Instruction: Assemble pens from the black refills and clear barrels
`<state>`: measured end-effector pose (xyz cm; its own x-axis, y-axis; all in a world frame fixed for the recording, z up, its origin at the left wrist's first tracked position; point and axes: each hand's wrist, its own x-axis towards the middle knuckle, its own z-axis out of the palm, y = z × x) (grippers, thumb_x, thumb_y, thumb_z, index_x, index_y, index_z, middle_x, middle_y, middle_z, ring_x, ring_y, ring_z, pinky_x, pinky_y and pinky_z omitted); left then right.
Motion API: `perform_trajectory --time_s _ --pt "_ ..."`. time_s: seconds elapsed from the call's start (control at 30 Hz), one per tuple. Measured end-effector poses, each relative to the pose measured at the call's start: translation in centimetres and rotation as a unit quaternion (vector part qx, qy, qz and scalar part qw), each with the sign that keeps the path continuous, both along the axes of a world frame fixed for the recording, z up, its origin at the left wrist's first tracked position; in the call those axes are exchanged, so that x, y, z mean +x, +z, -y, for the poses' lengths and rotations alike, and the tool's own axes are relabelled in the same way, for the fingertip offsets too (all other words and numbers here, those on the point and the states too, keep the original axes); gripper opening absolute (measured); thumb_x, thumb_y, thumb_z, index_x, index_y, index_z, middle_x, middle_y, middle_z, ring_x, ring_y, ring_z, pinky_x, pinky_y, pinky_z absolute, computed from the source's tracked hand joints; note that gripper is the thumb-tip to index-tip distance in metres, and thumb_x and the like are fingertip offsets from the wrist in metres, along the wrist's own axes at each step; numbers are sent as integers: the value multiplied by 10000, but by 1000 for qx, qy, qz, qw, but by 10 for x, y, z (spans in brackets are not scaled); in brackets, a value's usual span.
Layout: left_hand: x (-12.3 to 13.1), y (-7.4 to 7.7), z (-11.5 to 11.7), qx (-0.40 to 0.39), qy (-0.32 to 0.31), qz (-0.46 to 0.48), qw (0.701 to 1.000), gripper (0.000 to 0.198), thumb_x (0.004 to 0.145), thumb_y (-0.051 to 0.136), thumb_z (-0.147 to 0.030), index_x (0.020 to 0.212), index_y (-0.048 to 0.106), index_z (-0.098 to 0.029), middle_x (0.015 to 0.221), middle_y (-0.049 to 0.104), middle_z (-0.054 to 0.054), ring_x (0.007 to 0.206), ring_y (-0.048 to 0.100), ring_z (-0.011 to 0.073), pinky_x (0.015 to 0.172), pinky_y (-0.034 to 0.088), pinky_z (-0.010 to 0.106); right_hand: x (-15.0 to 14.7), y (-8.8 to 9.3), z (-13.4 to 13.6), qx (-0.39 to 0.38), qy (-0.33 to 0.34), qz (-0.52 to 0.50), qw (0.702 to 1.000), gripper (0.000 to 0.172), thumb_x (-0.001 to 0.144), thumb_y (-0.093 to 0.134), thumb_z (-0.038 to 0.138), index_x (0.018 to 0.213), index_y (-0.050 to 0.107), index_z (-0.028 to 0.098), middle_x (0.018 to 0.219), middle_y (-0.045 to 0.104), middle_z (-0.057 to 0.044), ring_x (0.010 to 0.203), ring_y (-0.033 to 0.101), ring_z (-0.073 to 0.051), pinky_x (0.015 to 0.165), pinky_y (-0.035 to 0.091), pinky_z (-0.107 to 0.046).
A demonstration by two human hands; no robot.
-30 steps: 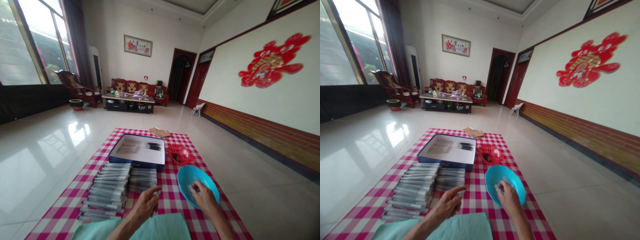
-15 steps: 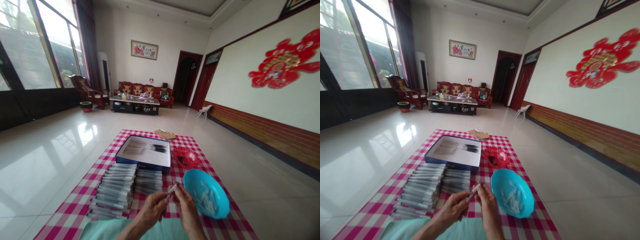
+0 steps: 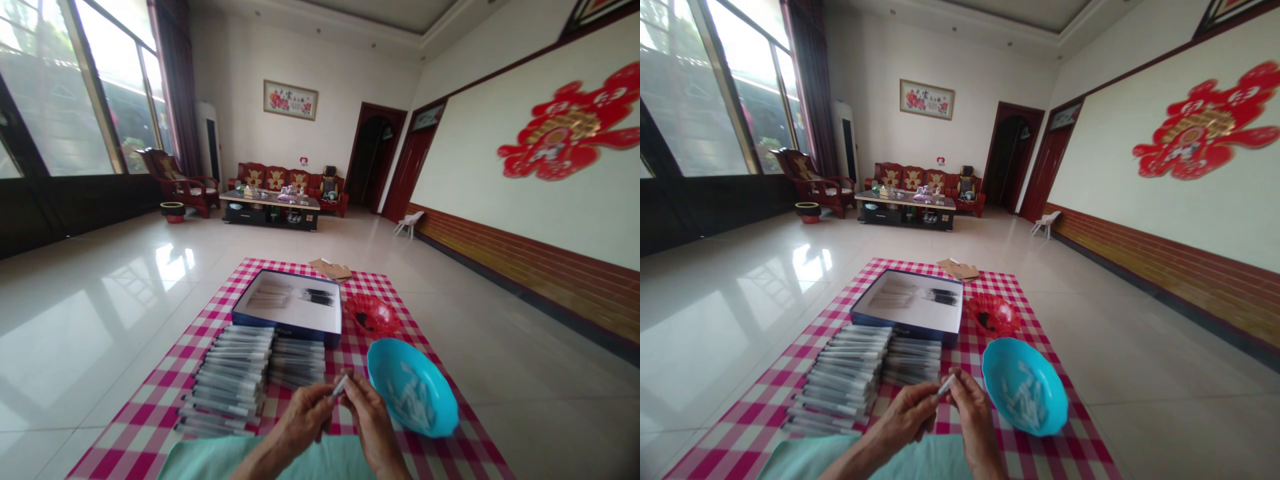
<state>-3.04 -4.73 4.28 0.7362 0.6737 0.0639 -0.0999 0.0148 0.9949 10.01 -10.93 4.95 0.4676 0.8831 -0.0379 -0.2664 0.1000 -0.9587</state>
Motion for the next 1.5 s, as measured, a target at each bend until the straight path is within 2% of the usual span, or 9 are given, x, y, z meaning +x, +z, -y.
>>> perform_trajectory --time_s 0.27,0.47,0.6,0.73,0.8,1.07,1.27,1.4,1.5 --pt "-1 -1 0 10 4 -27 1000 525 823 511 -579 905 679 -88 468 456 -50 347 336 46 353 257 167 0 -3 2 -3 13 23 1000 286 741 691 403 941 701 200 878 691 -44 834 627 -201 802 502 -329" --pt "-4 -3 -2 65 22 -90 994 453 858 470 -497 648 623 -126 467 495 -32 362 378 53 366 258 167 -2 1 3 -1 15 56 998 268 752 679 391 932 698 192 818 683 -30 788 613 -189 761 495 -300" --pt "-4 1 -2 21 3 -80 997 486 812 485 -566 601 577 -138 431 466 -36 329 335 49 339 225 172 -6 1 5 -1 -1 78 997 250 755 665 405 883 694 193 779 662 -21 750 595 -183 736 496 -297" --pt "-3 8 0 -61 -16 -70 996 494 754 518 -616 676 587 -134 430 460 -43 299 284 46 304 171 180 -9 2 6 -4 -8 75 997 229 761 659 415 847 677 204 774 654 -14 761 590 -181 750 490 -287" --pt "-4 9 1 -76 -23 -75 994 488 766 507 -606 725 601 -129 443 468 -43 296 274 47 301 160 184 -10 3 6 -11 -7 72 997 228 758 663 417 846 675 207 779 660 -12 768 592 -178 756 486 -276" --pt "-7 9 3 137 44 -92 985 370 884 422 -353 674 622 -123 500 491 -24 448 409 79 451 304 184 -11 -3 3 -6 -1 48 999 269 770 658 414 928 677 197 869 671 -33 848 610 -196 799 493 -298" --pt "-9 9 2 138 30 -131 981 347 875 395 -300 681 627 -129 480 487 -36 420 399 78 455 304 185 -14 -7 5 -5 7 57 998 237 793 637 404 923 661 207 843 659 -17 837 603 -178 796 485 -275" --pt "-8 -2 1 139 31 -167 976 327 869 387 -284 719 637 -137 462 481 -50 407 394 77 454 308 178 -10 -11 3 -8 -3 93 996 250 786 631 425 893 658 201 809 658 -16 788 604 -175 761 489 -266" --pt "-8 -15 -2 137 21 -169 976 329 875 382 -289 798 661 -132 459 478 -54 403 393 78 452 308 181 0 -16 0 -22 -61 113 991 305 787 601 470 907 648 194 795 662 -26 753 613 -186 717 508 -277"
